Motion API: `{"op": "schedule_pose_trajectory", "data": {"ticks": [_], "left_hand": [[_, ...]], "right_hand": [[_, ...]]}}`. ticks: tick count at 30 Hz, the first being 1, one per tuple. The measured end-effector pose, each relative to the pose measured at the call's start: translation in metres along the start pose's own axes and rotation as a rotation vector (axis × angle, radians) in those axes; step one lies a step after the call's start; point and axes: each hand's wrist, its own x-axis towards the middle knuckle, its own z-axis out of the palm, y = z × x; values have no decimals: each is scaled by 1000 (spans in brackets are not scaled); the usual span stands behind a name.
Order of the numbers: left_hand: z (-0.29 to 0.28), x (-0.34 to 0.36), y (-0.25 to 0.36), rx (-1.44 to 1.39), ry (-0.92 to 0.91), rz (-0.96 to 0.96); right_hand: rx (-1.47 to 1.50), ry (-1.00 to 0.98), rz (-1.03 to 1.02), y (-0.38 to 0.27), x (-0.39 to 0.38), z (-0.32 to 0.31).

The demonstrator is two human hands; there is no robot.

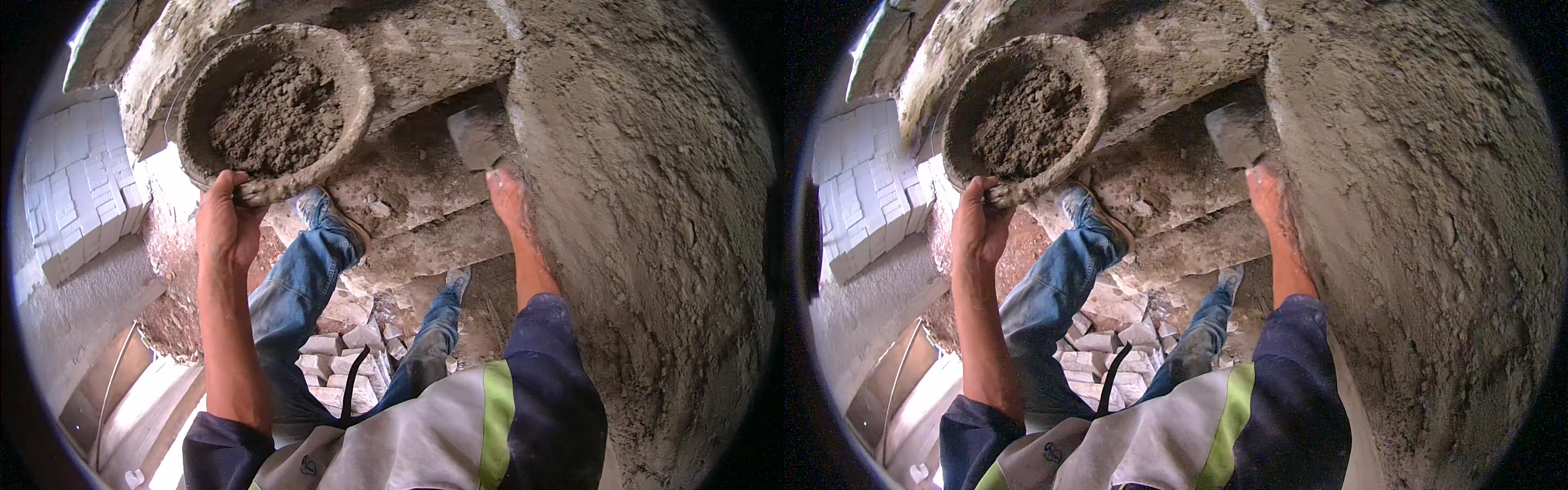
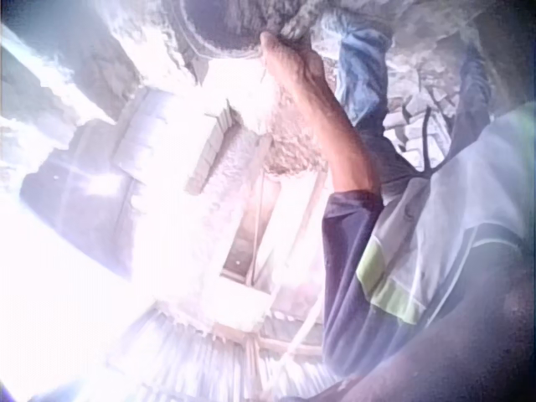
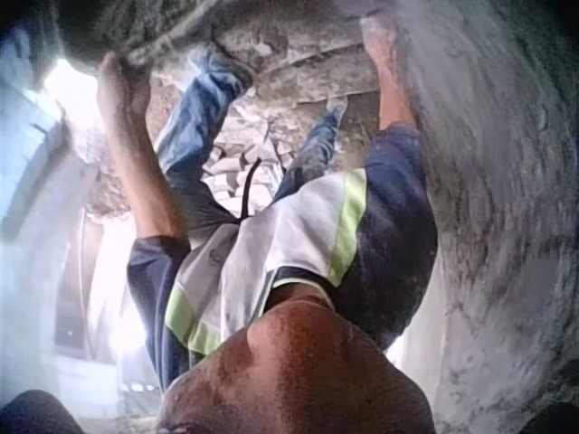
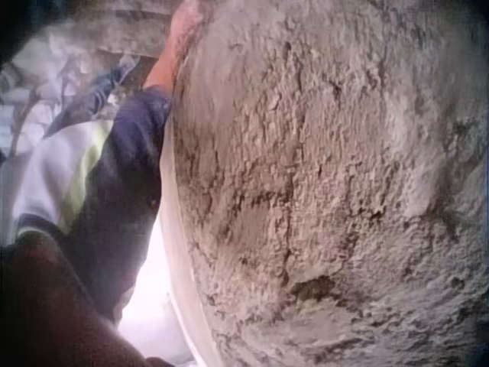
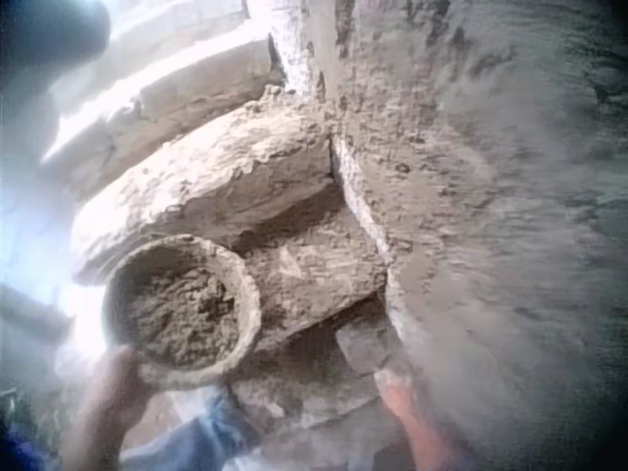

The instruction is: The person applies mortar to a wall using a trowel, smooths the wall with a screed board, and then applies mortar onto the concrete stairs using the trowel.

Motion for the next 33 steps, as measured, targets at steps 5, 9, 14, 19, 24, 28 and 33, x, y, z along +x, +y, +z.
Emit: {"op": "schedule_pose_trajectory", "data": {"ticks": [5, 9, 14, 19, 24, 28, 33], "left_hand": [[4, -2, 1, 48, 13, 16], [11, -8, 2, 41, 7, 34], [16, -13, 3, 48, 18, 66], [13, -10, 4, 60, 4, 42], [11, -7, 6, 32, -23, 11], [11, -2, 7, 19, -19, 1], [6, 11, 5, -64, -57, -32]], "right_hand": [[312, -214, 52, -2, 2, 10], [324, -166, 126, 13, 20, 14], [210, 7, 123, 27, 15, 19], [214, 138, 149, 37, 3, 25], [219, 103, 216, 39, -1, 29], [150, 118, 309, 11, -23, 15], [105, 116, 276, -70, -60, -67]]}}
